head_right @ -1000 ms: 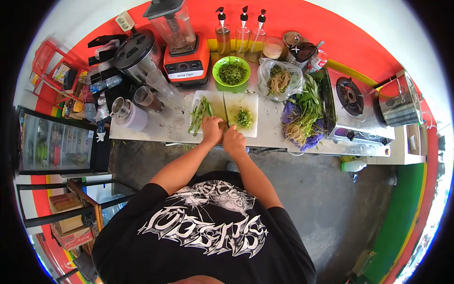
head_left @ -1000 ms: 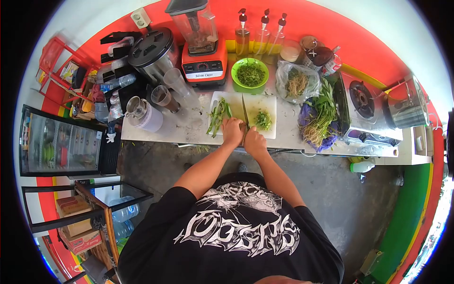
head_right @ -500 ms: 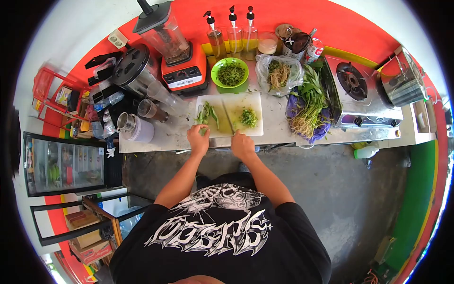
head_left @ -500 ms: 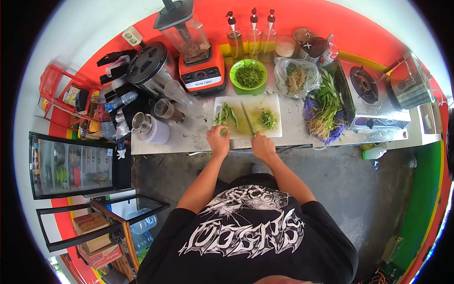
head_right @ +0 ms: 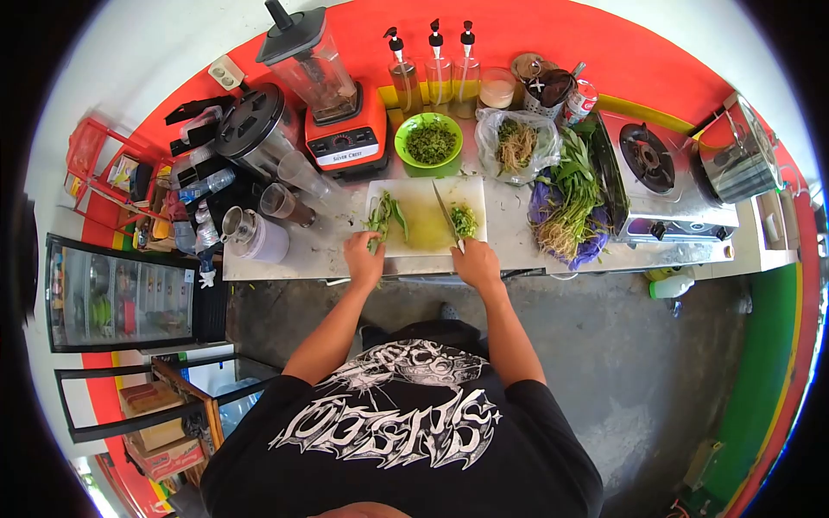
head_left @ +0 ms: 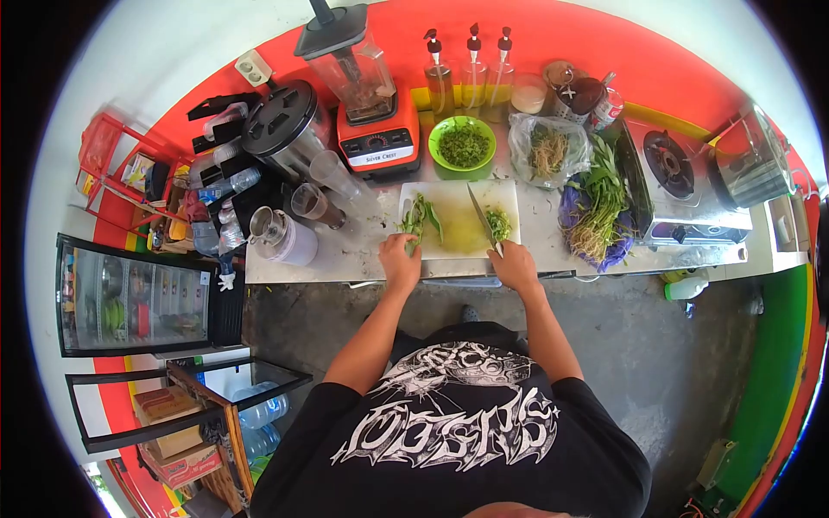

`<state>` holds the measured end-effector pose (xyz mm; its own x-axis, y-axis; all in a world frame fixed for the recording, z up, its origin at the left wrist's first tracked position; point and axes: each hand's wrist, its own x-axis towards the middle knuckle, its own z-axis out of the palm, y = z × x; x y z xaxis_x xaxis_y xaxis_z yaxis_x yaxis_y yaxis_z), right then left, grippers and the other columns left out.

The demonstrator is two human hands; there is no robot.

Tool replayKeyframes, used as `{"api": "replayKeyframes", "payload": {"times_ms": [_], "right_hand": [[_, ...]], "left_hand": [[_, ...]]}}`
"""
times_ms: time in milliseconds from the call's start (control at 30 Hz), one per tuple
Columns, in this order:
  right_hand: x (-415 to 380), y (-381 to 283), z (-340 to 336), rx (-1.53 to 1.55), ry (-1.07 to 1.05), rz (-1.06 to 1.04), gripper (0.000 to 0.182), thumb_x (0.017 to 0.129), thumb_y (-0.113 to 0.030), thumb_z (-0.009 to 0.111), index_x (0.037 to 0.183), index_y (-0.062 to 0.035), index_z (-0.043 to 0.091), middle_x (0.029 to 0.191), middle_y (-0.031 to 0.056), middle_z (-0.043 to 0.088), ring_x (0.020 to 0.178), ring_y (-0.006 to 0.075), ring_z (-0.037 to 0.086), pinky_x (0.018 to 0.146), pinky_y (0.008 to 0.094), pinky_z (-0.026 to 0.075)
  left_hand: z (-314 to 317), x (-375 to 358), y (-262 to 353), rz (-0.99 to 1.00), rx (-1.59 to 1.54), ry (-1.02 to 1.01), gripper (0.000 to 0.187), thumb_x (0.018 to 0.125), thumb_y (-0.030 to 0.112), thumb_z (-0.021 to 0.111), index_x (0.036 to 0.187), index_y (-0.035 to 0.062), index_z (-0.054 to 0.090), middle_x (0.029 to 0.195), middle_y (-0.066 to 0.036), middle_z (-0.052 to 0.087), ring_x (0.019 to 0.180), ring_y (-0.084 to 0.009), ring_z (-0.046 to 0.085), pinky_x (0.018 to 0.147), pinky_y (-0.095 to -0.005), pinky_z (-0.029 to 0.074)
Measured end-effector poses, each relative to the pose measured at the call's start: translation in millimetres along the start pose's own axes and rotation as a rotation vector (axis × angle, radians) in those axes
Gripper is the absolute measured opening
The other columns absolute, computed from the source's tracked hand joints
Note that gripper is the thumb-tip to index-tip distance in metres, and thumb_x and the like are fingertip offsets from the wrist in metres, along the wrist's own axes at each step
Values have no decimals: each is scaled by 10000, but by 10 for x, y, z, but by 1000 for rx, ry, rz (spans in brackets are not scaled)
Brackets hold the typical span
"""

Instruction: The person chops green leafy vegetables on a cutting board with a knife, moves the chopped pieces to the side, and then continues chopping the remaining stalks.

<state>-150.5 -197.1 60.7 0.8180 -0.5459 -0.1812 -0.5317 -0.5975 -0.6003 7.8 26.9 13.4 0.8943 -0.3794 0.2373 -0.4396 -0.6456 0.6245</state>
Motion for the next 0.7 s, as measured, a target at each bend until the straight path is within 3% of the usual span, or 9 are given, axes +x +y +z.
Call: {"api": "replayKeyframes", "payload": {"times_ms": [133, 167, 300, 600, 700], "right_hand": [[-26, -62, -204, 51, 42, -22, 383, 918, -331, 660, 997, 43, 692, 901, 294, 699, 905, 481, 667, 831, 551, 515], [-45, -72, -258, 47, 47, -26, 383, 918, -331, 660, 997, 43, 692, 901, 294, 699, 905, 481, 667, 831, 551, 515], [-124, -42, -413, 41, -27, -52, 373, 916, -316, 666, 979, 52, 689, 902, 297, 697, 899, 483, 663, 824, 551, 511], [-238, 122, -566, 25, -115, -55, 366, 918, -321, 667, 978, 38, 699, 937, 282, 703, 946, 463, 659, 860, 530, 506], [-224, 196, -622, 23, -161, -60, 363, 924, -326, 661, 1001, 26, 705, 955, 270, 706, 955, 453, 660, 863, 522, 506]], "left_hand": [[159, 192, 270, 67, -36, -106, 348, 815, 132, 756, 1156, 149, 692, 1139, -86, 669, 1129, -360, 543, 988, -484, 431], [175, 211, 338, 63, 16, -184, 424, 839, 172, 744, 1254, 149, 660, 1239, -84, 642, 1198, -354, 516, 1033, -490, 418], [227, 180, 597, 39, 151, -355, 480, 859, 235, 736, 1313, 114, 637, 1417, -51, 539, 1279, -325, 461, 1088, -519, 382], [125, -108, 424, 312, 70, -422, 369, 865, 179, 704, 1223, 91, 690, 1312, -10, 639, 1246, -283, 504, 1021, -479, 394], [34, -113, 318, 233, 87, -468, 383, 869, 171, 699, 1243, 95, 675, 1273, -49, 659, 1234, -287, 513, 1019, -477, 390]]}}
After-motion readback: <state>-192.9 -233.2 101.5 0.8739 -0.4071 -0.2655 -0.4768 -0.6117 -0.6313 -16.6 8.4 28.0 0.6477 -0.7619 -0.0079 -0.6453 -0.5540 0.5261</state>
